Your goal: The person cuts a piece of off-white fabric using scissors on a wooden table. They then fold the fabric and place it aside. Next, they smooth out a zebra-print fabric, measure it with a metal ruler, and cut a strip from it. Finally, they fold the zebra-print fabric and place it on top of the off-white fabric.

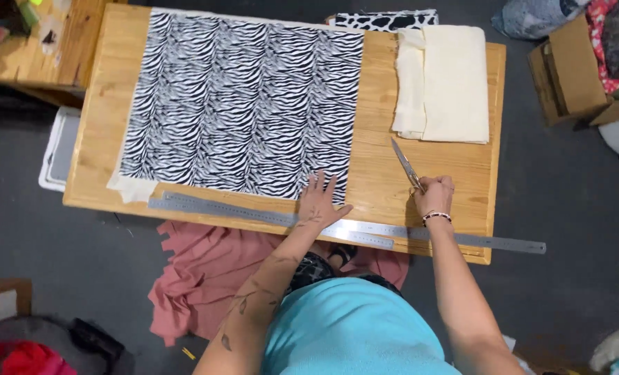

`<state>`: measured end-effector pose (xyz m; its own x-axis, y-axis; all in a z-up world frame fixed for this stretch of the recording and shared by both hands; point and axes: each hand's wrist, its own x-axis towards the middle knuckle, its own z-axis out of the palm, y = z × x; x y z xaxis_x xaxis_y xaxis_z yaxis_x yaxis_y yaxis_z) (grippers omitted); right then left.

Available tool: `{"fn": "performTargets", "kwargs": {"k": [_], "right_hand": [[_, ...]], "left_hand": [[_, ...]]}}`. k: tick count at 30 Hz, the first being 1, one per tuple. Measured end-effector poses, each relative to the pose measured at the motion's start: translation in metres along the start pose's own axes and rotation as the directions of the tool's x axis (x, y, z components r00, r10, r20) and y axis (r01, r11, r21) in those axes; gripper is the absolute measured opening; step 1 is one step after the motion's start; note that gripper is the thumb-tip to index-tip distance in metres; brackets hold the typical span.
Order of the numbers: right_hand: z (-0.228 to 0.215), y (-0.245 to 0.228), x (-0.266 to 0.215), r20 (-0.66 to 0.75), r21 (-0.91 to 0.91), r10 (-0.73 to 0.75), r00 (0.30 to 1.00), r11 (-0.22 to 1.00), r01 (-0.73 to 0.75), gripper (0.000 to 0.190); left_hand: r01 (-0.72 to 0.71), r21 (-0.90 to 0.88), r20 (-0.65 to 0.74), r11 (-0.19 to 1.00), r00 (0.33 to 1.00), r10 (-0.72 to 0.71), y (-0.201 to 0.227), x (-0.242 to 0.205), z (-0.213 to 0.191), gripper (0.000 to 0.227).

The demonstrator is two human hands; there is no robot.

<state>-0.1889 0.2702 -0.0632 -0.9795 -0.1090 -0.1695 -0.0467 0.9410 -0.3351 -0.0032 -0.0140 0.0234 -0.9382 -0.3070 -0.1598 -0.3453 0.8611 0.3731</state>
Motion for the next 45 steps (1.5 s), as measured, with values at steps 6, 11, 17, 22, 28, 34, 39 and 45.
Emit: {"fn": "performTargets", "kwargs": {"k": [6,11,17,22,28,34,39,45], "right_hand": [[-0.038,-0.05,-0.035,0.052,0.056,0.086,0.995,0.994,-0.089,0.029],[-0.046,-0.07,-0.067,0.035,0.108,0.097,0.995,0.989,-0.1,0.045],[-0.004,-0.13,-0.091,-0.004,0.007,-0.179,0.984,0.984,0.179,0.054],[0.038,-0.285,-0.138,0.386,0.185,-0.475,0.791,0.88,0.438,0.027],[0.12,-0.429,-0.151,0.781,0.288,-0.507,0.364,0.811,0.509,0.045],[0.093,-0.518,-0.151,0.927,0.168,-0.315,0.204,0.833,0.527,0.051],[0.108,-0.534,-0.127,0.97,0.149,-0.233,0.063,0.781,0.607,0.056],[0.098,-0.526,-0.121,0.96,0.221,-0.28,-0.001,0.754,0.619,0.054]], "left_hand": [[0.032,-0.306,0.13,0.951,0.991,0.009,-0.023,0.01,-0.008,0.092],[-0.037,-0.5,-0.124,0.865,0.992,-0.03,-0.087,-0.011,-0.009,0.061],[0.303,-0.725,-0.246,0.619,0.726,-0.643,-0.238,-0.055,-0.02,0.018],[0.289,-0.957,-0.003,0.031,0.095,-0.996,-0.41,-0.086,-0.015,0.057],[0.147,-0.989,0.035,0.008,0.282,-0.959,-0.477,-0.078,-0.027,0.049],[0.448,-0.894,0.159,-0.009,0.299,-0.941,-0.48,-0.071,-0.057,0.04],[0.478,-0.877,0.26,-0.056,0.374,-0.89,-0.476,-0.059,-0.061,0.034],[0.08,-0.918,0.387,-0.389,0.399,-0.831,-0.433,-0.075,-0.118,0.037]]}}
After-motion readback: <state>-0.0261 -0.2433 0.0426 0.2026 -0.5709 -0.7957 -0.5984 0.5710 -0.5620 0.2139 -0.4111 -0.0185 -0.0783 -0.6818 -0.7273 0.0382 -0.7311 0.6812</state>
